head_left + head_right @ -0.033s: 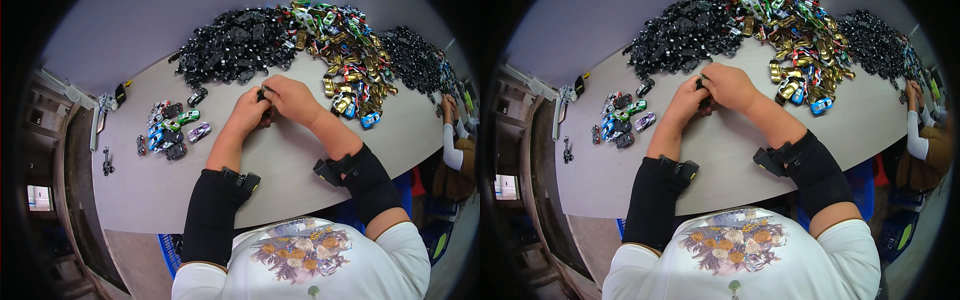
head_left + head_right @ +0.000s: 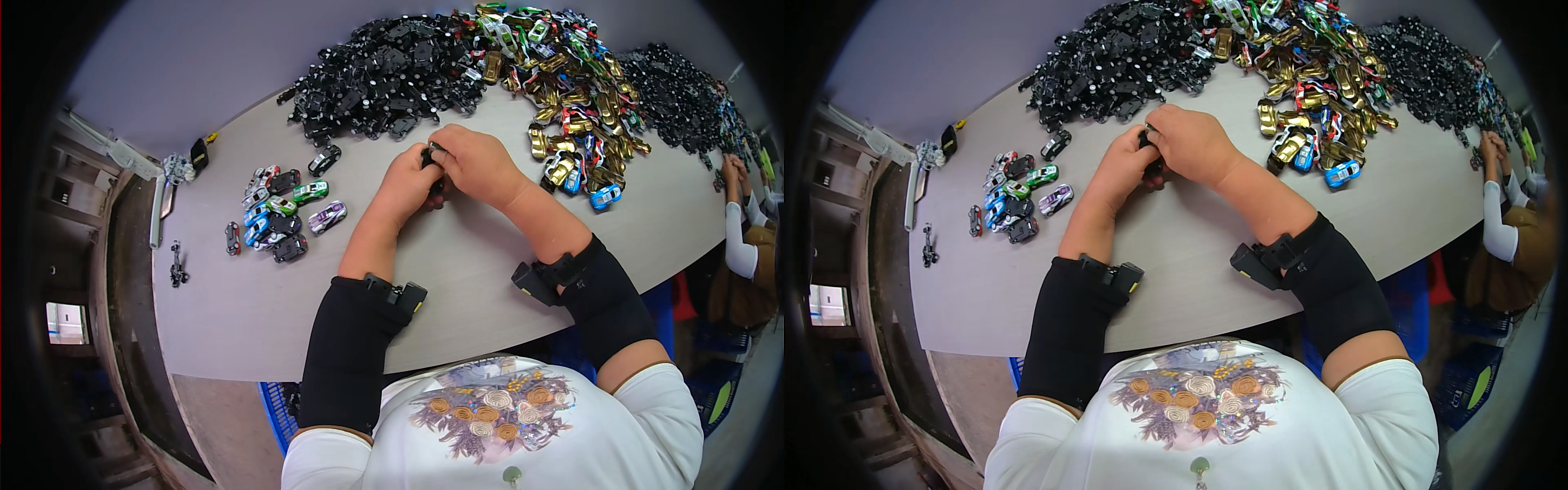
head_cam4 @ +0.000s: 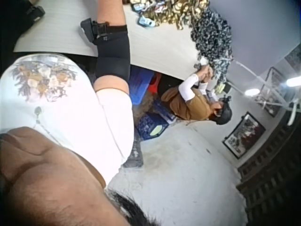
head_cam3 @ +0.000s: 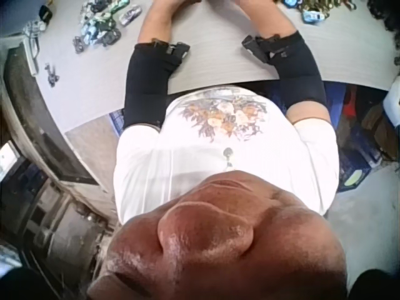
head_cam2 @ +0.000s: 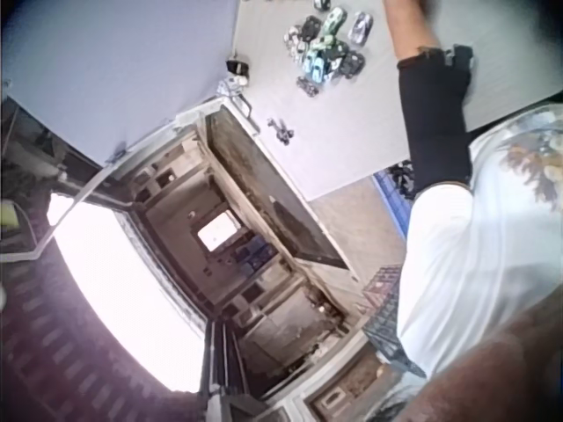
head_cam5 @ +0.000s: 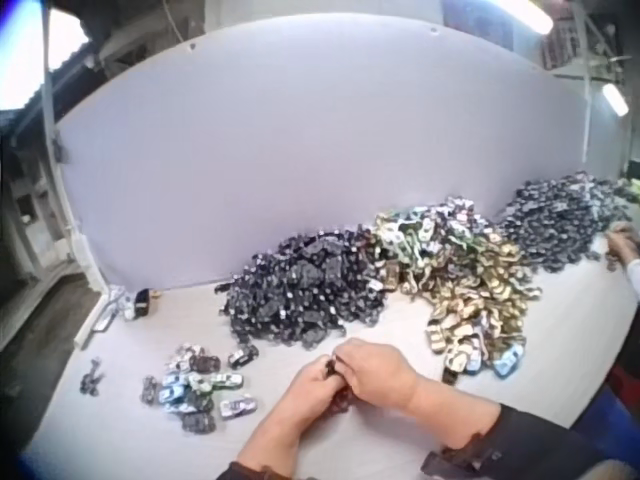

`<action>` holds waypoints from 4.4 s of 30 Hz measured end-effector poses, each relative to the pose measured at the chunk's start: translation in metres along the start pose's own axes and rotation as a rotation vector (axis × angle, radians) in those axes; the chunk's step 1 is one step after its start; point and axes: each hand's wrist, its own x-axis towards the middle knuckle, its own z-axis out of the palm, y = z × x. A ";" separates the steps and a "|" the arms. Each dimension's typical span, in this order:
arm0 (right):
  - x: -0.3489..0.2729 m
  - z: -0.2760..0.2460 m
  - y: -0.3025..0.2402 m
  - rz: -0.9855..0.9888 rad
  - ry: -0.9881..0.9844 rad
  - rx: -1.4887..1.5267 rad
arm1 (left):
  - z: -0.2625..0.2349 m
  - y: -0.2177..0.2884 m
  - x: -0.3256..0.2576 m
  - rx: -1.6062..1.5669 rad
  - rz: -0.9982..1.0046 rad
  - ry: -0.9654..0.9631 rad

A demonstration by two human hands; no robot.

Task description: Inspecting and assembling small toy cars at a table.

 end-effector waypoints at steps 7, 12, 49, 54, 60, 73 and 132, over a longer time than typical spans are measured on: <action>0.007 -0.011 0.028 0.342 -0.164 0.607 | -0.004 0.003 -0.005 0.167 0.058 -0.064; -0.001 -0.035 0.015 0.095 -0.410 0.211 | -0.083 0.020 -0.043 0.944 0.403 0.299; 0.071 -0.041 0.093 0.282 0.190 -0.056 | -0.106 0.036 -0.020 0.076 0.156 0.435; 0.027 -0.017 0.031 0.129 0.051 0.679 | -0.054 0.015 0.006 -0.050 0.135 0.234; 0.001 -0.007 0.027 0.134 0.120 0.472 | -0.028 -0.003 0.017 -0.271 0.115 0.155; -0.001 -0.006 0.016 0.063 0.128 0.383 | -0.027 0.000 0.013 -0.557 0.194 -0.076; -0.004 -0.014 -0.002 0.023 0.104 0.319 | -0.013 -0.003 0.013 -0.509 0.310 0.062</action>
